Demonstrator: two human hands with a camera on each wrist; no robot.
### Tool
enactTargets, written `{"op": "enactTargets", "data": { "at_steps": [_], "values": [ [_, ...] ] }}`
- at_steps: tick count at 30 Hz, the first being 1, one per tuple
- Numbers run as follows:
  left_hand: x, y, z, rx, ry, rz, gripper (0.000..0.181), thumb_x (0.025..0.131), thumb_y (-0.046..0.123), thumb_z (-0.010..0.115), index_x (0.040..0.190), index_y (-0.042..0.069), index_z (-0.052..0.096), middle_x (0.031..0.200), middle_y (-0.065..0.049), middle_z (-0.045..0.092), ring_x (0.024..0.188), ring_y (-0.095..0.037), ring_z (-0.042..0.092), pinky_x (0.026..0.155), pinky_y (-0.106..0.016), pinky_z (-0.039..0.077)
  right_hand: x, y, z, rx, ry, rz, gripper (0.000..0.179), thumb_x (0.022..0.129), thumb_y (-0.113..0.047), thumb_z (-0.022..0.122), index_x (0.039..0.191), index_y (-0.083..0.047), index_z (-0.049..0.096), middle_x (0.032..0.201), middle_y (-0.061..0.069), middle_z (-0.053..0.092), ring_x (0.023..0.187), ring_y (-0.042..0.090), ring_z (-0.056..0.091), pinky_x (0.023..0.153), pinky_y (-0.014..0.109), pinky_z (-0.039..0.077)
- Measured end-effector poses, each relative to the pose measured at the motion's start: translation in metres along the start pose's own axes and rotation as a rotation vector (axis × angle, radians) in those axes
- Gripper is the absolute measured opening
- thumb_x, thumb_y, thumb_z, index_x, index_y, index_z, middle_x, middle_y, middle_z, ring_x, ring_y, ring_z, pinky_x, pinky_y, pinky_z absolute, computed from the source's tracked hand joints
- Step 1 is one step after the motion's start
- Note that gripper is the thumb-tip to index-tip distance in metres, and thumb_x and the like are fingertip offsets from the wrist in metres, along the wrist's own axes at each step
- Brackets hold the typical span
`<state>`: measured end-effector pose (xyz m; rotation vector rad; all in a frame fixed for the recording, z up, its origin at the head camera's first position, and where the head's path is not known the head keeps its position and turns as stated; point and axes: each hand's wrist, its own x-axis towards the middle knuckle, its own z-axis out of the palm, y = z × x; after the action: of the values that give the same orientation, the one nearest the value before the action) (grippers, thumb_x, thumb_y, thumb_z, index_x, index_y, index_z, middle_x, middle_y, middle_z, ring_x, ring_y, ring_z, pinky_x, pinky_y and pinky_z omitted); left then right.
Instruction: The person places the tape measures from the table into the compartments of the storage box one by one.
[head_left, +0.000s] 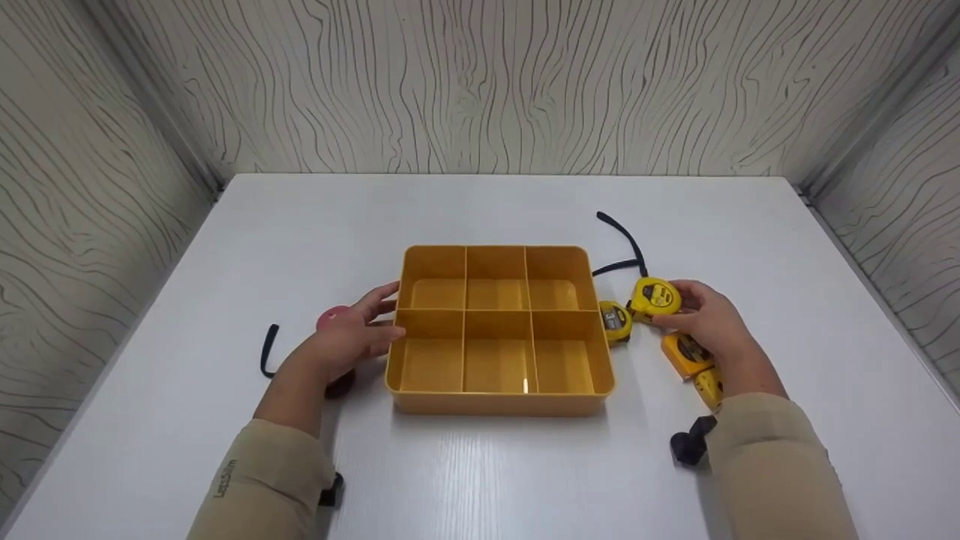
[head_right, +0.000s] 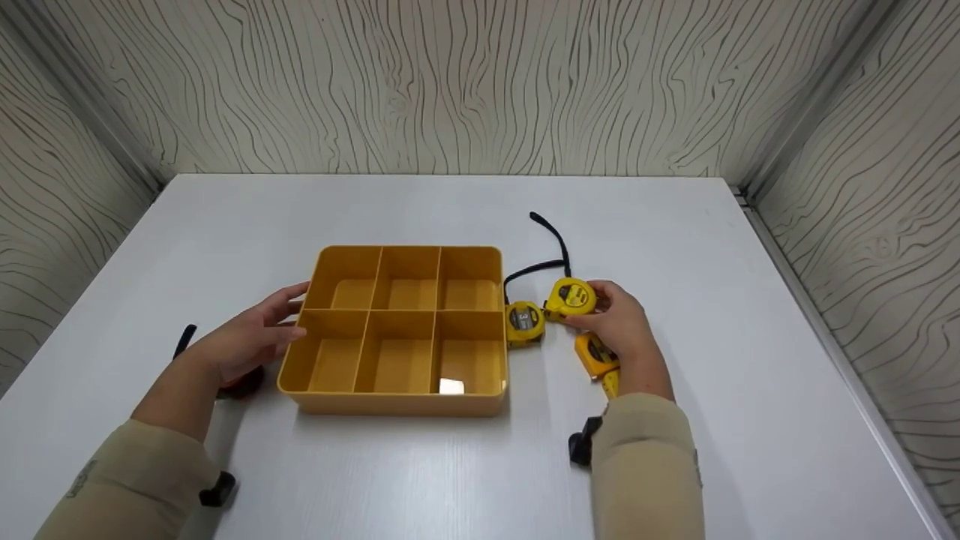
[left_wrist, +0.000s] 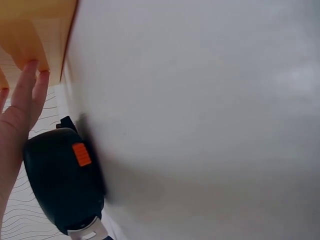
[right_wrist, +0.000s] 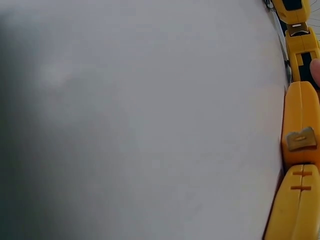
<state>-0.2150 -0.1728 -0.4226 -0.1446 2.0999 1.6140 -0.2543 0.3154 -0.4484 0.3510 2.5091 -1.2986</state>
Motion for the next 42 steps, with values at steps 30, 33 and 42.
{"op": "enactTargets", "data": {
  "at_steps": [30, 33, 42],
  "values": [
    [0.0002, -0.0014, -0.0005, -0.011, -0.013, 0.011, 0.077, 0.074, 0.031, 0.075, 0.135, 0.049, 0.031, 0.141, 0.011, 0.034, 0.126, -0.015, 0.039, 0.094, -0.036, 0.044, 0.0005, -0.0022, -0.0011, -0.029, -0.009, -0.003, 0.094, 0.072, -0.048, 0.073, 0.144, -0.015, 0.022, 0.144, 0.014, 0.031, 0.127, 0.033, 0.033, 0.105, 0.05, 0.028],
    [0.0008, -0.0022, -0.0005, -0.019, -0.012, 0.012, 0.077, 0.074, 0.031, 0.075, 0.135, 0.049, 0.031, 0.141, 0.011, 0.034, 0.125, -0.015, 0.039, 0.094, -0.037, 0.044, 0.0016, -0.003, -0.0001, -0.04, -0.017, -0.013, 0.098, 0.071, -0.047, 0.073, 0.146, -0.017, 0.016, 0.146, 0.014, 0.028, 0.13, 0.033, 0.03, 0.106, 0.051, 0.025],
    [0.002, -0.0015, -0.0014, -0.029, -0.038, 0.025, 0.078, 0.074, 0.032, 0.075, 0.137, 0.046, 0.03, 0.142, 0.008, 0.034, 0.125, -0.015, 0.039, 0.095, -0.036, 0.044, 0.0031, -0.0053, 0.0043, -0.098, 0.012, -0.015, 0.096, 0.069, -0.049, 0.073, 0.145, -0.019, 0.023, 0.141, 0.014, 0.033, 0.125, 0.034, 0.035, 0.103, 0.053, 0.029]
  ]
}}
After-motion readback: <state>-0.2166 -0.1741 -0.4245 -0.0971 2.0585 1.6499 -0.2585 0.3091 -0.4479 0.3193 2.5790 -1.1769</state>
